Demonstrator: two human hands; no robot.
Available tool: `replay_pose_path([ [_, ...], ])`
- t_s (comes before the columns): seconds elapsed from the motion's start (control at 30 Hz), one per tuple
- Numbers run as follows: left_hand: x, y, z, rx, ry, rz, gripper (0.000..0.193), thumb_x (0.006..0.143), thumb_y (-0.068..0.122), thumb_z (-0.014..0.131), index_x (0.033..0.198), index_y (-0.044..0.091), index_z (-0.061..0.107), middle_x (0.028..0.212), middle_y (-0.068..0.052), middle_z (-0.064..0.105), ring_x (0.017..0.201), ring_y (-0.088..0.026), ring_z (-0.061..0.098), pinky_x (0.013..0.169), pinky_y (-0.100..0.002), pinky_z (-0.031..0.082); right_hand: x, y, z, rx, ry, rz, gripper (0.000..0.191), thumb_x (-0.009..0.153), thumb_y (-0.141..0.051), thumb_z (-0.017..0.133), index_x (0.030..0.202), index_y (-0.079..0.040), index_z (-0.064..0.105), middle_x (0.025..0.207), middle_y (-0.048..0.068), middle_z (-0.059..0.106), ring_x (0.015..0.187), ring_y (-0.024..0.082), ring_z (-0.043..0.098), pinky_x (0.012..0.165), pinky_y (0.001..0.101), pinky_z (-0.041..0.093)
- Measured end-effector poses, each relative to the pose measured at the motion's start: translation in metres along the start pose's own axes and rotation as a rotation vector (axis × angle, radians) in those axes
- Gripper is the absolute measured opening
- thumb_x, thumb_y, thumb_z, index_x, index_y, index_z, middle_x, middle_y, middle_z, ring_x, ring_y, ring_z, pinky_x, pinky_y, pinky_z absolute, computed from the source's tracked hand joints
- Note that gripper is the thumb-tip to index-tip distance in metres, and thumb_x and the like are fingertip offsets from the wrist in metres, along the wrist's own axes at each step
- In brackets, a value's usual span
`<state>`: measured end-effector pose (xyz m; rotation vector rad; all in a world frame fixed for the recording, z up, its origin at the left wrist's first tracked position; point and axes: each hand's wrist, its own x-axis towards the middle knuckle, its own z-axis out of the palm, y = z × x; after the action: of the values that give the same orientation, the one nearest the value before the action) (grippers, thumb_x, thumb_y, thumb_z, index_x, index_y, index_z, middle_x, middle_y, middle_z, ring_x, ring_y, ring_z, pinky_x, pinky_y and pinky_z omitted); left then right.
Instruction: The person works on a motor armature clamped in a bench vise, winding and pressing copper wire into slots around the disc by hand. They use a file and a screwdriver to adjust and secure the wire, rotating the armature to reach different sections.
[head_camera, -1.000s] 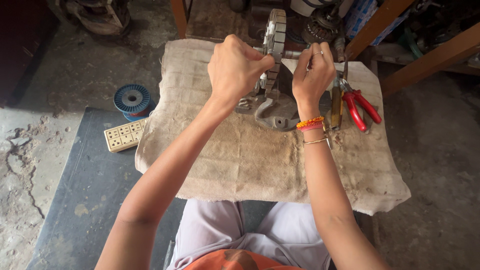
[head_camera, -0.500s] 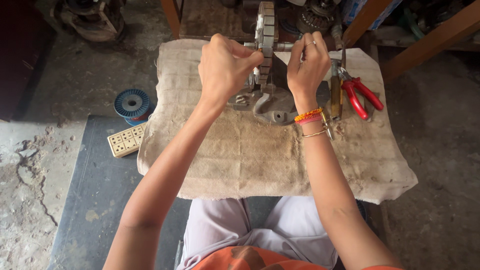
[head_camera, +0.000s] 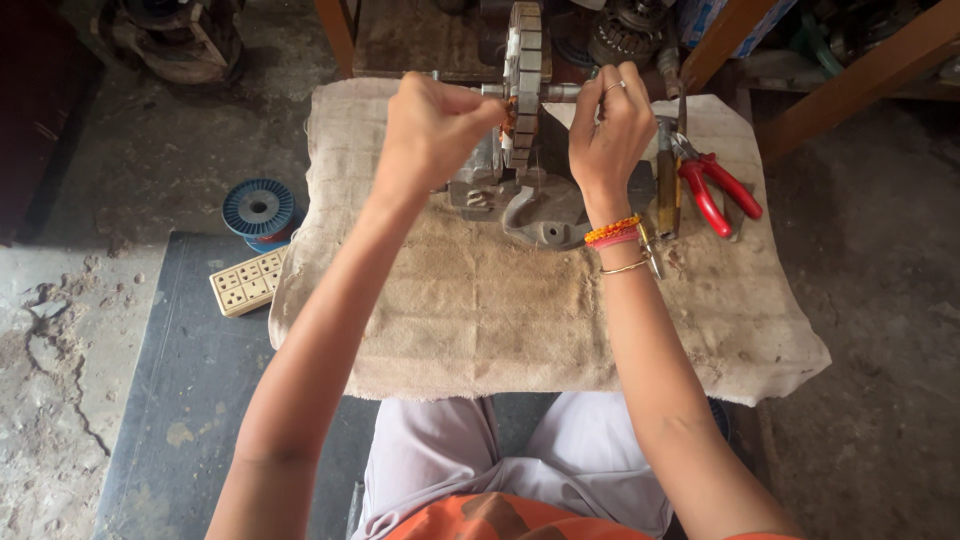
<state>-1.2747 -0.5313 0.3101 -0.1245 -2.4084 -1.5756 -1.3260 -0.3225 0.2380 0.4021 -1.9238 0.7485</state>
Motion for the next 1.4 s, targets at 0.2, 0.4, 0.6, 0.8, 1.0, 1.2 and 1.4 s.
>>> replay_pose_path([
  [0.2, 0.005, -0.017, -0.014, 0.004, -0.021, 0.057, 0.014, 0.078, 0.02, 0.08, 0.088, 0.01, 0.084, 0.108, -0.011, 0.081, 0.099, -0.021, 0.076, 0.097, -0.042, 0.053, -0.002, 0.005, 0.003, 0.01, 0.0, -0.006, 0.024, 0.103, -0.002, 0.055, 0.08, 0.004, 0.054, 0.076, 0.011, 0.046, 0.064, 0.025, 0.051, 0.056, 0.0403, 0.034],
  [0.4, 0.001, -0.01, -0.002, 0.234, 0.05, 0.068, 0.015, 0.071, 0.022, 0.082, 0.084, 0.015, 0.087, 0.137, -0.009, 0.066, 0.135, -0.034, 0.044, 0.114, -0.058, 0.02, -0.001, 0.001, 0.001, 0.013, -0.009, 0.01, 0.025, 0.103, -0.002, 0.056, 0.08, 0.005, 0.052, 0.077, 0.013, 0.046, 0.064, 0.026, 0.051, 0.057, 0.0411, 0.034],
  [0.6, -0.002, -0.002, 0.01, 0.154, 0.036, 0.056, 0.017, 0.071, 0.022, 0.08, 0.086, 0.016, 0.086, 0.144, -0.01, 0.06, 0.143, -0.036, 0.031, 0.117, -0.052, 0.018, 0.0, -0.001, -0.001, 0.018, -0.013, 0.016, 0.022, 0.103, -0.001, 0.056, 0.082, 0.005, 0.053, 0.078, 0.013, 0.047, 0.063, 0.026, 0.051, 0.057, 0.0397, 0.036],
  [0.8, -0.001, -0.003, 0.01, 0.157, 0.035, 0.1, 0.013, 0.073, 0.021, 0.08, 0.082, 0.014, 0.086, 0.143, -0.01, 0.062, 0.143, -0.034, 0.034, 0.118, -0.051, 0.019, -0.001, 0.0, 0.001, 0.025, -0.003, 0.005, 0.021, 0.102, -0.001, 0.057, 0.082, 0.005, 0.053, 0.078, 0.012, 0.047, 0.064, 0.025, 0.051, 0.056, 0.0391, 0.035],
  [1.0, 0.002, -0.006, 0.008, 0.158, 0.011, 0.069, 0.012, 0.075, 0.021, 0.079, 0.083, 0.015, 0.086, 0.141, -0.007, 0.064, 0.143, -0.031, 0.035, 0.118, -0.051, 0.02, -0.003, 0.002, 0.002, 0.013, 0.001, -0.011, 0.022, 0.102, 0.0, 0.057, 0.081, 0.005, 0.052, 0.078, 0.012, 0.046, 0.065, 0.025, 0.051, 0.057, 0.0395, 0.035],
  [1.2, 0.002, -0.01, 0.002, 0.094, -0.031, 0.054, 0.014, 0.075, 0.018, 0.077, 0.085, 0.015, 0.086, 0.142, -0.006, 0.064, 0.144, -0.032, 0.035, 0.12, -0.052, 0.028, -0.002, 0.004, 0.006, 0.023, -0.01, 0.023, 0.023, 0.102, 0.0, 0.056, 0.079, 0.005, 0.055, 0.075, 0.011, 0.047, 0.062, 0.023, 0.05, 0.054, 0.0389, 0.033],
  [1.4, 0.003, -0.012, 0.002, 0.062, -0.033, 0.081, 0.014, 0.075, 0.017, 0.077, 0.086, 0.016, 0.085, 0.142, -0.005, 0.064, 0.144, -0.031, 0.039, 0.12, -0.049, 0.033, -0.003, 0.003, 0.005, 0.005, 0.013, -0.021, 0.023, 0.102, 0.0, 0.057, 0.079, 0.005, 0.053, 0.076, 0.011, 0.046, 0.064, 0.024, 0.05, 0.056, 0.0393, 0.034],
])
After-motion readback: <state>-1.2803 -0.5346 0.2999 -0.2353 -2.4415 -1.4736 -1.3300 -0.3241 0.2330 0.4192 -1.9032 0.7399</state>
